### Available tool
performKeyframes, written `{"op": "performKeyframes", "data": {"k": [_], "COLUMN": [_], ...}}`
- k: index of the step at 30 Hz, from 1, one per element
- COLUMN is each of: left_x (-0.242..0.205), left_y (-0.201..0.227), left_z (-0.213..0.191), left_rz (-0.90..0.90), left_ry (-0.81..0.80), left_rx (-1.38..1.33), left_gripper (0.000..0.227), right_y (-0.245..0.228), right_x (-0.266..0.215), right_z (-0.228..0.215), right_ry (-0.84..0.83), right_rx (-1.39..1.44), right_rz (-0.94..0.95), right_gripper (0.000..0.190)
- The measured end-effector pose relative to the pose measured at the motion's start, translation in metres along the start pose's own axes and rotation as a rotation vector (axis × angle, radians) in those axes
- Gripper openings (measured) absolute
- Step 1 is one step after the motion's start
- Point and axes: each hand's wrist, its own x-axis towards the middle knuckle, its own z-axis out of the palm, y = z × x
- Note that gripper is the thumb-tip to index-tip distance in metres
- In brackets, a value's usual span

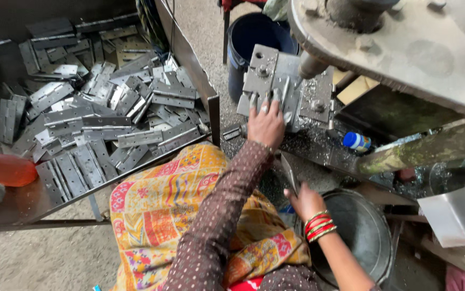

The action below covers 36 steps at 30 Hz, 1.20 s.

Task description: The person sits at a manual press machine and repeatedly picks up metal hinge blanks from a nearby bin. They place each blank into the press, operate the lever to stamp or shape it, then remove the finished piece and return it to the bin. The process is repeated continuously.

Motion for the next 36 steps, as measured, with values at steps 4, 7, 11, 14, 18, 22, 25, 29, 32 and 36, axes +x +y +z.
{"op": "performKeyframes", "data": {"k": [4,7,11,14,18,22,25,29,32,36], "left_x": [0.022,0.023,0.002,-0.003,0.017,0.041,0.048,0.029,0.018,0.029], "left_y": [0.003,0.003,0.0,0.003,0.004,0.005,0.003,-0.001,0.0,-0.006], "left_z": [0.011,0.012,0.004,-0.001,0.0,0.01,0.01,0.005,-0.003,-0.005], "left_rz": [-0.037,-0.043,-0.032,-0.006,-0.008,-0.032,-0.044,-0.047,-0.016,-0.03], "left_ry": [-0.023,0.044,0.055,-0.008,-0.005,-0.1,-0.073,-0.011,0.007,-0.061], "left_rx": [0.026,0.023,-0.015,-0.032,0.049,-0.04,-0.034,-0.105,-0.047,-0.032], "left_gripper": [0.031,0.032,0.032,0.032,0.033,0.03,0.032,0.033,0.031,0.029], "right_y": [-0.008,-0.009,-0.002,0.002,-0.003,0.0,0.0,-0.002,-0.001,0.004], "right_x": [-0.001,0.014,0.022,0.02,0.01,0.003,0.01,0.022,0.018,0.008], "right_z": [0.008,0.065,0.109,0.08,0.009,0.007,0.054,0.103,0.084,0.019], "right_ry": [0.017,0.197,0.283,0.257,-0.11,-0.023,0.151,0.25,0.297,-0.078], "right_rx": [0.068,0.144,0.211,0.219,0.123,0.129,0.246,0.17,0.305,0.174], "right_rz": [0.044,0.03,0.035,-0.011,0.079,0.024,0.008,0.088,-0.039,0.045], "right_gripper": [0.051,0.045,0.044,0.046,0.049,0.05,0.045,0.039,0.038,0.043]}}
